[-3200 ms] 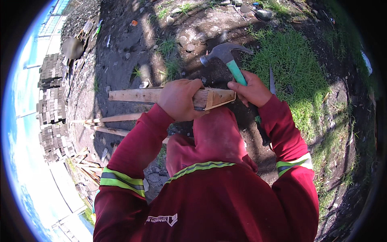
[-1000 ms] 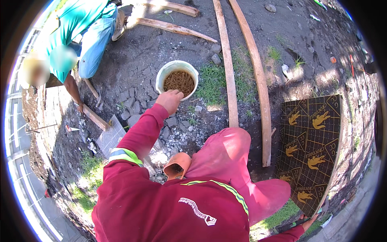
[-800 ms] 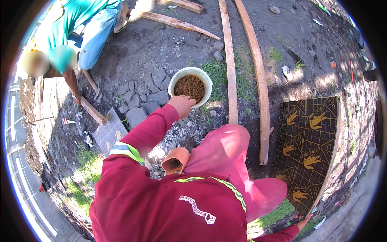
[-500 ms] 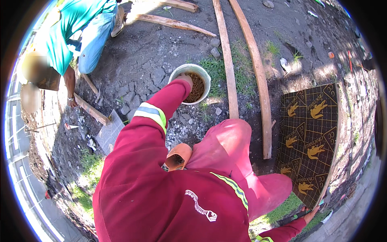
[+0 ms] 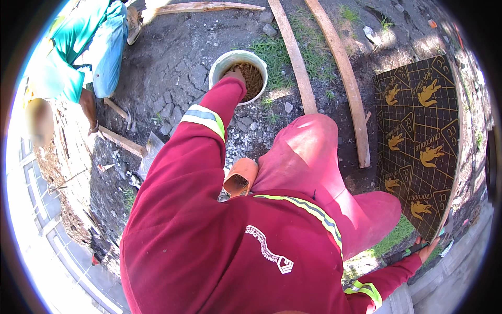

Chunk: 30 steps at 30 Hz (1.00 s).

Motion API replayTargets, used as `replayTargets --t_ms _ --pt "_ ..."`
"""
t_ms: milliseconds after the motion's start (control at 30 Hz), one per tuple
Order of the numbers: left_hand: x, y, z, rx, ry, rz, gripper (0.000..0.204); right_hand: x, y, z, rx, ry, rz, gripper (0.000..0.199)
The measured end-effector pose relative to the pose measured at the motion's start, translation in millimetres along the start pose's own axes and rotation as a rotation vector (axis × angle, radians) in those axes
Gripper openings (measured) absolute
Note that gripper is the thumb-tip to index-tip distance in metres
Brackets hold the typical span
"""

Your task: The person assembles a small wooden frame by hammering nails into wooden planks and attaching a patterned board. They retrieve nails from a bucket, position the planks, and use a hammer to secure the pieces together.

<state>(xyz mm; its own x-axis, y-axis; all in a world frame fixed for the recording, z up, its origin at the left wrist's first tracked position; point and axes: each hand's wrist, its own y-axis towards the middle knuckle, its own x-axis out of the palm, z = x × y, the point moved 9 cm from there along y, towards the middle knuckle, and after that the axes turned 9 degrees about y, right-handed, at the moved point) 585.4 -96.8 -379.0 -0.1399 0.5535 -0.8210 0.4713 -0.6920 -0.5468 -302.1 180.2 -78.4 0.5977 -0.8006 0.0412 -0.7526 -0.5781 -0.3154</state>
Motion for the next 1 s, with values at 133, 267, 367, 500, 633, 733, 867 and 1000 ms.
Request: replayTargets --t_ms 133,267,367,500,633,733,867,1000 --pt "-13.8 -9.7 4.0 0.030 0.041 0.012 0.039 -15.5 8.0 7.4 0.055 0.002 0.083 0.050" --pt "-8.0 -7.3 3.1 0.066 0.133 -0.074 0.039 -15.8 11.1 7.1 0.013 0.035 0.060 0.050" --pt "5.5 7.7 3.6 0.125 0.206 -0.062 0.031 -17.5 11.6 11.3 0.035 0.065 0.061 0.050" --pt "22.7 31.0 4.7 0.187 0.363 -0.074 0.028 -18.2 16.0 11.1 0.022 0.071 -0.032 0.049" --pt "12.6 27.1 10.5 0.200 0.343 -0.022 0.028 -25.7 22.3 13.9 0.077 0.054 -0.078 0.047" --pt "-5.5 9.4 7.1 0.124 0.264 -0.028 0.031 -30.1 22.4 14.5 0.127 0.006 -0.062 0.047" --pt "-31.7 -10.8 15.2 0.142 0.301 -0.034 0.035 -18.3 17.4 8.5 0.129 -0.025 -0.086 0.049" --pt "-48.2 -28.3 15.0 0.138 0.241 -0.031 0.032 -14.8 15.9 2.3 0.081 -0.047 0.001 0.051"
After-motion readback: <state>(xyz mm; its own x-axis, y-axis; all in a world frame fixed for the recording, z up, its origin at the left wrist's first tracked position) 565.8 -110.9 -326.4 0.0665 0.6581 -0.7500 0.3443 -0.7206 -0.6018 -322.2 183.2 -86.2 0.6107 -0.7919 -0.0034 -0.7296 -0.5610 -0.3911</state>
